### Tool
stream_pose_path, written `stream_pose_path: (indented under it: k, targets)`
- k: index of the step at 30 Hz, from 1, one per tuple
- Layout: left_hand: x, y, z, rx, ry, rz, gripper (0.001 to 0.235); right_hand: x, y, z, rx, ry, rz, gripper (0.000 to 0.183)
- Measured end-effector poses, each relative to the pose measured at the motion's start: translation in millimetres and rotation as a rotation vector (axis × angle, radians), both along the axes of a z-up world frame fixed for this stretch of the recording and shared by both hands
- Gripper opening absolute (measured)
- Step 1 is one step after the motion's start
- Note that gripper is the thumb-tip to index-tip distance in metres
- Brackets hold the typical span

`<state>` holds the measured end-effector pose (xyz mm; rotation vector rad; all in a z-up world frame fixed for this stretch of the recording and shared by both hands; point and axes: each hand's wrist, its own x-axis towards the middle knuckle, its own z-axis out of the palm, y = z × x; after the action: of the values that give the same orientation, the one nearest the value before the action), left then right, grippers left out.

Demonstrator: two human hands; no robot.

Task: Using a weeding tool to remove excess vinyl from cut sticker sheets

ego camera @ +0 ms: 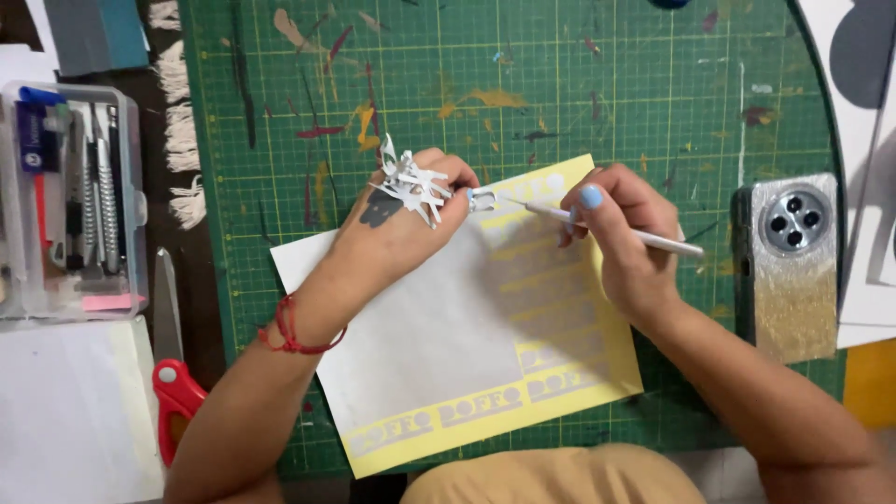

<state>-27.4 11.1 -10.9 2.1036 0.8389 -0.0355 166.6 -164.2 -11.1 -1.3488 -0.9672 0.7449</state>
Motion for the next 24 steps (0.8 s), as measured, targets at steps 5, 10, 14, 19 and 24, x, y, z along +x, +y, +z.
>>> stream_pose_path:
  k: [5,10,14,19,24]
  targets:
    - [-2.0,-0.7,0.3,-0.017,0.027,0.003,0.02,-3.0,1.0,-22.8,-0.01,0.116,-0.026,0.034]
    - [-1.6,-0.4,11.4,-0.053,0.015,0.013,0.022,1.9,-0.9,-27.2,-0.008,0.121,-0.015,0.035]
    - [-0.5,-0.8,14.3,-0.06,0.013,0.027,0.02,3.0,-1.8,-30.6,-0.005,0.071,0.006,0.034]
    - [-0.7,-0.3,11.6,-0.068,0.005,0.022,0.022,3.6,-2.0,-28.4,-0.022,0.042,0.018,0.033]
    - [-1.6,-0.4,15.5,-0.064,-0.013,0.015,0.024,2.9,-0.3,-27.1,-0.014,0.016,0.016,0.034]
